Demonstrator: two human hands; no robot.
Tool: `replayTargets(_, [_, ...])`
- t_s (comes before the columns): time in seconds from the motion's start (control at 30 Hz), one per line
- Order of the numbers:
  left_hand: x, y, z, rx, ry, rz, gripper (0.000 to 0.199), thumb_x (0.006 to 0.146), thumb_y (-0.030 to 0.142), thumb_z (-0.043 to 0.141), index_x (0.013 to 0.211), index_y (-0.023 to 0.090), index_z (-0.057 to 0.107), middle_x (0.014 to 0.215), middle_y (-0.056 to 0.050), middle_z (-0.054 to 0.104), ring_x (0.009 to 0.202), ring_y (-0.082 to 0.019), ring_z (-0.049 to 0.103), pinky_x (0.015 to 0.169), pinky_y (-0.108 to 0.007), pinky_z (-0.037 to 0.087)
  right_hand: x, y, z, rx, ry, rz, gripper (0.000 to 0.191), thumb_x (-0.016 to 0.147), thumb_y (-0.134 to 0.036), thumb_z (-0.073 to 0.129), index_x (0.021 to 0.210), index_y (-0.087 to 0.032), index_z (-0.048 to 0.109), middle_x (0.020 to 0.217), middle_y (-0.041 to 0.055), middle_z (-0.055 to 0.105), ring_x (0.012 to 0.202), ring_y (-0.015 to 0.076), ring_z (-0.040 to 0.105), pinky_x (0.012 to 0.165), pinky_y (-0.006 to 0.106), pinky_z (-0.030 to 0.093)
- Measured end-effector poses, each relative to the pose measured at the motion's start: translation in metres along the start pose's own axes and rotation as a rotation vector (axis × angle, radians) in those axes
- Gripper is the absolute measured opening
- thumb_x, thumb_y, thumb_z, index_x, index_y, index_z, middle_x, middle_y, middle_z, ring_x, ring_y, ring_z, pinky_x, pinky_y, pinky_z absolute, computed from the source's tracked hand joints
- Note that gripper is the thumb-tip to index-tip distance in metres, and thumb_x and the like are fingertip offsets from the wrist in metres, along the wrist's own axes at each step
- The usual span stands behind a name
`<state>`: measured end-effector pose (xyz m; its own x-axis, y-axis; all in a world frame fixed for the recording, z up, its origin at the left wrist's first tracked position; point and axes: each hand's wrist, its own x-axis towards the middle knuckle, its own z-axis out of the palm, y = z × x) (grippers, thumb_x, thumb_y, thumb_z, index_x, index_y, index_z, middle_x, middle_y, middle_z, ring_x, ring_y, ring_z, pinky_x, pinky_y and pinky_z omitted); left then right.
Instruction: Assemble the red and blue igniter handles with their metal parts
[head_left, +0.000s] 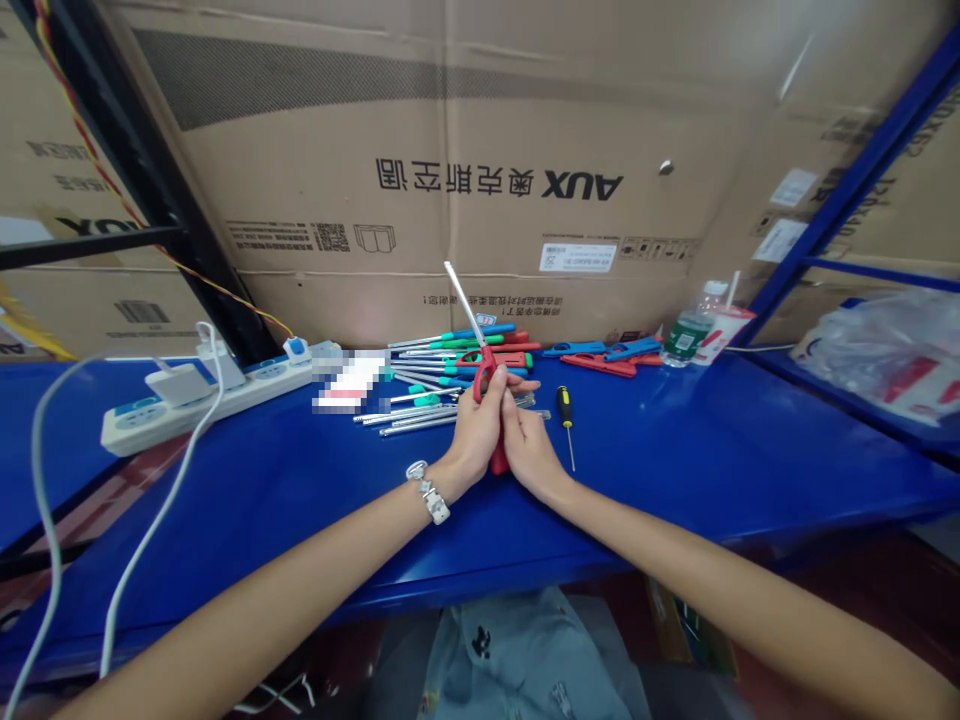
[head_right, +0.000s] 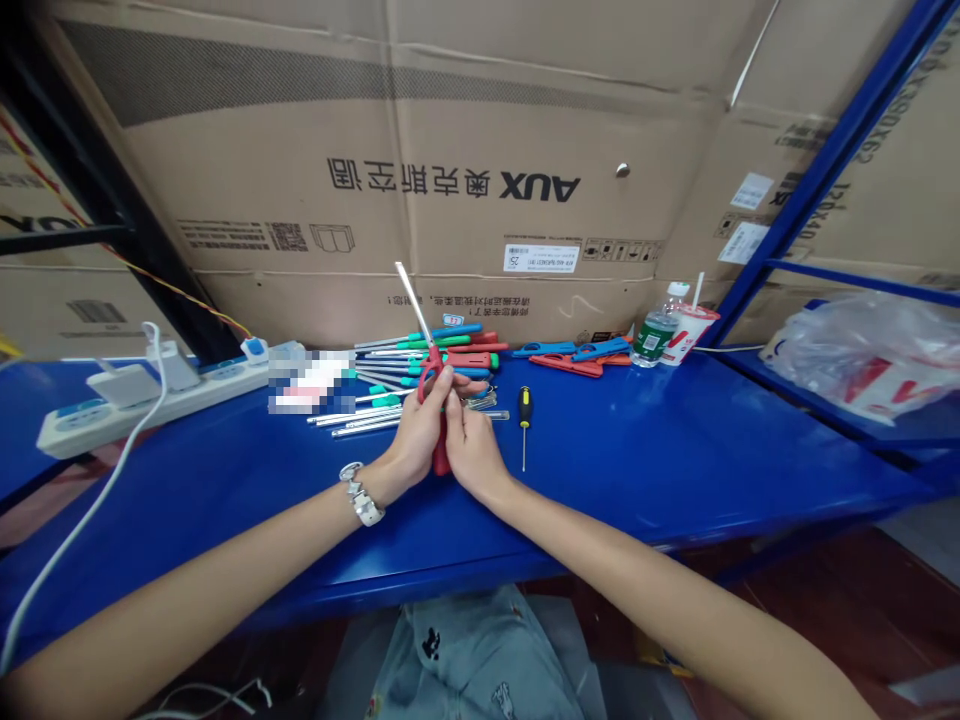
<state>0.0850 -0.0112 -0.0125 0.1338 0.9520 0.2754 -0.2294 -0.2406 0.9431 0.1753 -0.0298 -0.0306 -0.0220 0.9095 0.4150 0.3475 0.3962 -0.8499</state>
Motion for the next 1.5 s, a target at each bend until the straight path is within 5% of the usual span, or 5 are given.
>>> replayTargets(0.17, [0.009,0.012,-0.029,0.269,-0.111,0.072,0.047,0.098,0.062,0.05,0.081,0.02,0.06,0.068,-0.005,0.068,0.06,-0.02,0.065,0.061,-0.035,0.056,0.006,0.005,-0.017,-0.092,-0.194,0.083,0.068,0.096,-0.075,0.039,0.062,-0.021,0.065,0.057,0.0053,0.064,0.056,0.0198,0.063,0.058,0.032,0.047])
replayTargets(0.47, [0.003,0.021,-0.074,1.017,-0.444,0.265,0.008,0.094,0.024,0.051,0.087,0.022,0.053,0.076,-0.005,0.064,0.061,-0.021,0.056,0.059,-0.032,0.04,0.023,-0.012,-0.031,0.456,0.015,0.057,0.052,0.077,-0.07,0.072,0.092,-0.024,0.052,0.058,-0.0072,0.058,0.04,0.0085,0.045,0.037,0.021,0.031])
replayTargets(0.8, [-0.003,0.021,-0.076,1.102,-0.502,0.226,0.026,0.101,0.041,0.049,0.093,0.018,0.06,0.08,-0.008,0.069,0.063,-0.021,0.062,0.059,-0.031,0.041,0.02,-0.009,-0.031,0.44,0.006,0.088,0.052,0.07,-0.064,0.083,0.074,-0.022,0.053,0.054,-0.0037,0.061,0.038,0.0095,0.05,0.031,0.02,0.034])
replayTargets(1.13, [-0.004,0.021,-0.075,1.254,-0.466,0.234,0.022,0.102,0.035,0.052,0.097,0.016,0.062,0.081,-0.008,0.07,0.064,-0.02,0.062,0.06,-0.03,0.04,0.022,-0.011,-0.032,0.451,0.034,0.088,0.045,0.066,-0.054,0.089,0.069,-0.021,0.058,0.05,-0.0054,0.056,0.037,0.0072,0.043,0.034,0.021,0.031])
replayTargets(1.5, [-0.001,0.021,-0.08,1.096,-0.509,0.186,0.03,0.101,0.041,0.052,0.092,0.016,0.065,0.078,-0.005,0.068,0.062,-0.016,0.056,0.06,-0.03,0.04,0.023,-0.005,-0.038,0.455,-0.166,0.062,0.047,0.07,-0.057,0.086,0.078,-0.021,0.056,0.055,-0.0066,0.056,0.04,0.0081,0.046,0.033,0.021,0.036])
